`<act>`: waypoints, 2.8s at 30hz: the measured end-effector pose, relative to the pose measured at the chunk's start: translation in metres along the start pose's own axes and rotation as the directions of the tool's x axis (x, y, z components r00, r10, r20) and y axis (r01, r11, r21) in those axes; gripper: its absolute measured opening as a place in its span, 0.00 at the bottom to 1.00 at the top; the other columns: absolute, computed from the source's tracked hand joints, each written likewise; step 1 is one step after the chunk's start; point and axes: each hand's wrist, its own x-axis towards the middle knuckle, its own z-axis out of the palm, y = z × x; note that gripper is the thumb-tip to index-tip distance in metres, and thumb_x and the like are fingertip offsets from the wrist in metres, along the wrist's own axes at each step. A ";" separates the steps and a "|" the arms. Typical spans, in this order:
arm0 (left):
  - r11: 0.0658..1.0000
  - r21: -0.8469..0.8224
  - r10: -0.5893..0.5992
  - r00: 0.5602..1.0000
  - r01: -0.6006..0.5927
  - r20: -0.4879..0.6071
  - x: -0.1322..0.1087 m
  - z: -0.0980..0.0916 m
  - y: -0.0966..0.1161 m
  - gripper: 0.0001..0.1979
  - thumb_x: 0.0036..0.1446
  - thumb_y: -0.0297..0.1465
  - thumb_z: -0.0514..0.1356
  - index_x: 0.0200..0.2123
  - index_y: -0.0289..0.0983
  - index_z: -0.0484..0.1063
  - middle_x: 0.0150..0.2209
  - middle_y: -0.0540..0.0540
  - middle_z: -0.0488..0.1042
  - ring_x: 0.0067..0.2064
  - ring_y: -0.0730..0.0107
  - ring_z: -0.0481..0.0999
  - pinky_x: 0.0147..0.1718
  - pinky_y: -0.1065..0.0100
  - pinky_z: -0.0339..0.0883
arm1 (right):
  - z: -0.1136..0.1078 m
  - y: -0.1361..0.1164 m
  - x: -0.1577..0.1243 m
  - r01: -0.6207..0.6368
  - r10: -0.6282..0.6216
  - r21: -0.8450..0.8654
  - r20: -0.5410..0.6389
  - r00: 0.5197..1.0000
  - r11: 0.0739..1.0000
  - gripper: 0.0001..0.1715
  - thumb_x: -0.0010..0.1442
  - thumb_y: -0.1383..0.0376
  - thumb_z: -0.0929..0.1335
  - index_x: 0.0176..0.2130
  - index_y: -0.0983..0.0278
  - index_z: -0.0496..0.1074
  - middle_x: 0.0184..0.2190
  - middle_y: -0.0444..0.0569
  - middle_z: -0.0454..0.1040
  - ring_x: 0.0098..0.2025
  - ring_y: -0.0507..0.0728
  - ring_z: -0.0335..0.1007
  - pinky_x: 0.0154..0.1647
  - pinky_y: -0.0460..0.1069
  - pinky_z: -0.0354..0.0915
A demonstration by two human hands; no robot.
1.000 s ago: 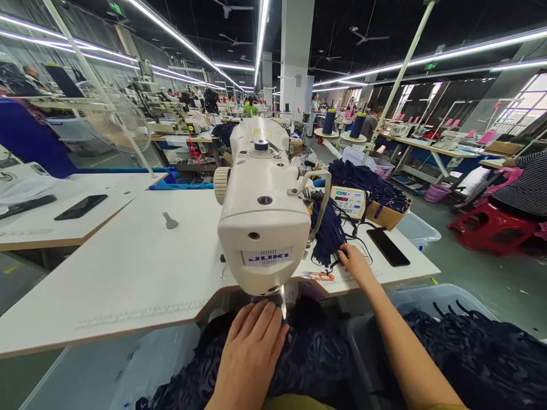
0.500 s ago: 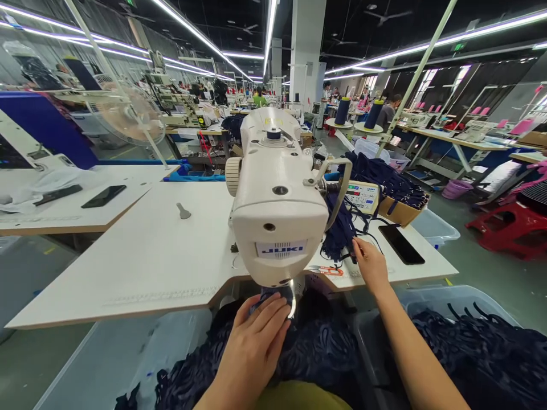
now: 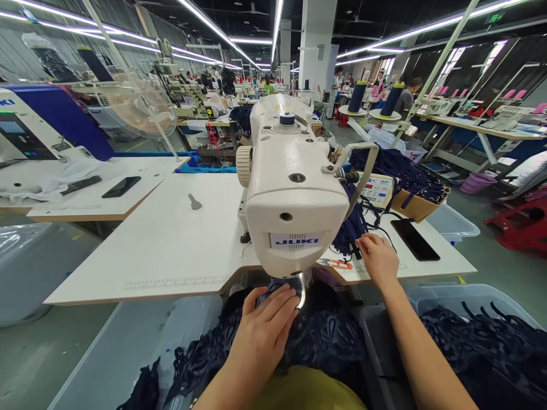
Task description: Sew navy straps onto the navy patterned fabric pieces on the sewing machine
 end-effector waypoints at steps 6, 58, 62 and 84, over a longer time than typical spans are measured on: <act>1.000 0.008 0.010 1.000 -0.010 -0.005 0.000 0.000 -0.001 0.12 0.64 0.25 0.53 0.46 0.40 0.72 0.46 0.47 0.79 0.49 0.66 0.77 0.52 0.62 0.58 | -0.002 -0.003 0.007 -0.052 0.050 0.085 0.024 0.998 0.995 0.22 0.67 0.52 0.55 0.41 0.63 0.68 0.32 0.51 0.75 0.31 0.57 0.71 0.34 0.49 0.62; 0.996 -0.088 0.008 0.997 -0.001 0.079 -0.007 -0.006 -0.018 0.11 0.67 0.29 0.52 0.47 0.43 0.72 0.47 0.49 0.78 0.48 0.69 0.76 0.43 0.63 0.57 | 0.018 -0.150 -0.100 -0.349 0.014 0.811 0.388 0.922 0.470 0.12 0.61 0.55 0.65 0.39 0.60 0.64 0.28 0.40 0.60 0.29 0.52 0.58 0.33 0.46 0.60; 0.998 -0.049 0.050 0.995 -0.046 0.082 -0.003 -0.010 -0.016 0.11 0.68 0.29 0.51 0.47 0.43 0.72 0.47 0.49 0.78 0.47 0.71 0.77 0.43 0.63 0.55 | 0.016 -0.151 -0.100 -0.336 0.010 0.812 0.377 0.926 0.477 0.10 0.63 0.56 0.64 0.39 0.60 0.63 0.29 0.40 0.59 0.30 0.52 0.57 0.34 0.46 0.59; 0.983 0.046 0.160 0.956 -0.177 0.246 0.003 -0.017 -0.016 0.13 0.69 0.27 0.49 0.53 0.40 0.66 0.49 0.49 0.76 0.54 0.72 0.71 0.52 0.64 0.52 | 0.011 -0.152 -0.096 -0.356 0.019 0.785 0.403 0.915 0.507 0.08 0.62 0.58 0.64 0.38 0.60 0.63 0.27 0.40 0.59 0.29 0.52 0.57 0.32 0.46 0.60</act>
